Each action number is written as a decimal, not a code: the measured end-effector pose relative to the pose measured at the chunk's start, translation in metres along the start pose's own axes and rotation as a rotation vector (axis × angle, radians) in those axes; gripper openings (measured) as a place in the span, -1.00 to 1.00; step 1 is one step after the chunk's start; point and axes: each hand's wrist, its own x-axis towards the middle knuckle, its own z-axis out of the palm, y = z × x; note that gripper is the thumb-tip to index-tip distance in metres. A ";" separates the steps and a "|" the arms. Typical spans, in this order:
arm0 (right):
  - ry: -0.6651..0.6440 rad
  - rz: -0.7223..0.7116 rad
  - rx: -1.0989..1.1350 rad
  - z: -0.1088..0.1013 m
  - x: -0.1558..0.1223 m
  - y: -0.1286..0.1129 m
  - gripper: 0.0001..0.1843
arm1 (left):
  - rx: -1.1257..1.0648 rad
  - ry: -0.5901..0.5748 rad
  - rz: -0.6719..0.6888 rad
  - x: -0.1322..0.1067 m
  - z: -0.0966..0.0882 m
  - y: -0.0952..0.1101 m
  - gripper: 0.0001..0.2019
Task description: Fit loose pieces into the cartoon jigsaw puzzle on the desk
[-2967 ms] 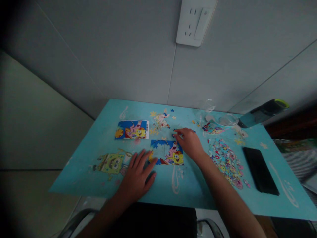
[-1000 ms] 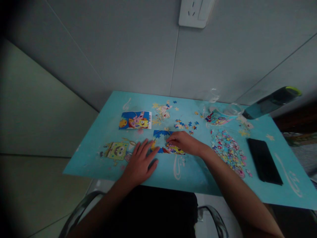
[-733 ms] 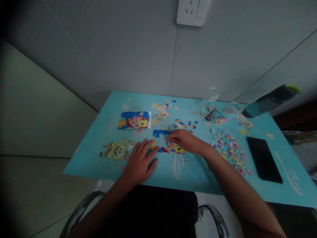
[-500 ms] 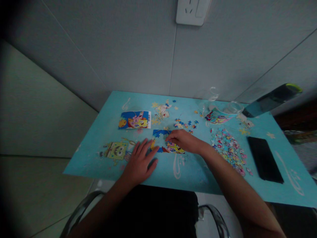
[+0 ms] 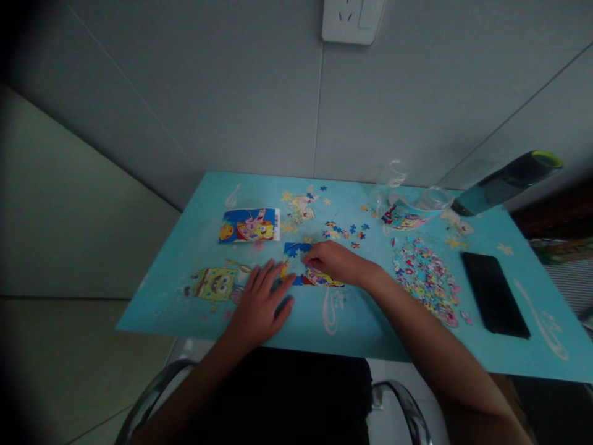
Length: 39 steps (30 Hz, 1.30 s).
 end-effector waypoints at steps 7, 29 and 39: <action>0.028 0.020 0.035 0.001 0.004 0.000 -0.75 | 0.005 0.003 0.003 -0.001 0.000 0.000 -0.53; 0.398 0.342 0.045 -0.015 0.028 0.032 -0.76 | 0.019 0.028 0.027 -0.001 0.004 -0.005 -0.50; 0.305 0.294 -0.096 -0.025 0.041 0.020 -0.78 | 0.117 0.149 0.102 0.001 0.008 -0.011 -0.51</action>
